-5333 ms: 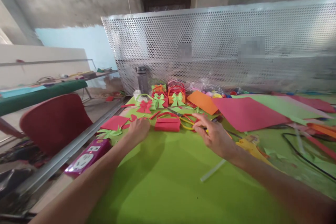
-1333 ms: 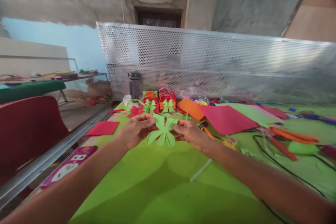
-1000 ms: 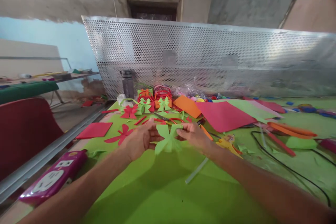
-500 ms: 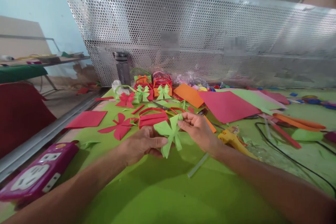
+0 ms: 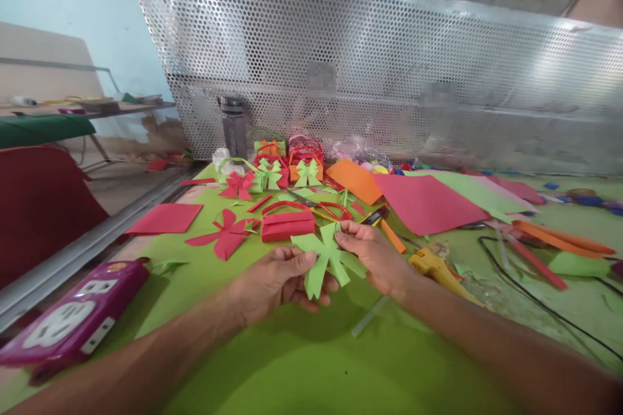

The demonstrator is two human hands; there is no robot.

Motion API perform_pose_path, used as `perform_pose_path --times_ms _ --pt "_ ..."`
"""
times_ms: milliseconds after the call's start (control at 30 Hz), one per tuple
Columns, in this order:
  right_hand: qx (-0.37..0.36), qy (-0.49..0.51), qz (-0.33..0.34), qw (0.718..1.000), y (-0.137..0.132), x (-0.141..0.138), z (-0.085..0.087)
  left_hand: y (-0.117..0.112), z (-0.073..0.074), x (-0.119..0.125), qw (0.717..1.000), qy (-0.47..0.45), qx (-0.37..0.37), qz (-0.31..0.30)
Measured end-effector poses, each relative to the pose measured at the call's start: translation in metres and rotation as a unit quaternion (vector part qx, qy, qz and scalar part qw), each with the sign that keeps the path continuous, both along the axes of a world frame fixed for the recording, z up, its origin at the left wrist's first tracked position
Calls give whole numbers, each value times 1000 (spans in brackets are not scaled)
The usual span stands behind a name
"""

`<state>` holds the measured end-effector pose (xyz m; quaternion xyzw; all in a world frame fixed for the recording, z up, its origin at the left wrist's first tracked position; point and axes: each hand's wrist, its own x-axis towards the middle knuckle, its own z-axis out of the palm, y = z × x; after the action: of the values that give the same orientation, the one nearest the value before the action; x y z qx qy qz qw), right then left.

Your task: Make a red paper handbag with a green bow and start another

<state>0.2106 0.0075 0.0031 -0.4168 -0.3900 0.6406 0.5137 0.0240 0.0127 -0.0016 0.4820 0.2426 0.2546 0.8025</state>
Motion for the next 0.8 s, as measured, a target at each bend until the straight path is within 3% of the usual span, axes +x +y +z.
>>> perform_pose_path --times_ms 633,800 --pt "-22 -6 28 999 -2 -4 -7 -4 -6 5 998 18 28 48" --pt "-19 -65 30 997 -5 -4 -6 -3 -7 6 996 15 37 76"
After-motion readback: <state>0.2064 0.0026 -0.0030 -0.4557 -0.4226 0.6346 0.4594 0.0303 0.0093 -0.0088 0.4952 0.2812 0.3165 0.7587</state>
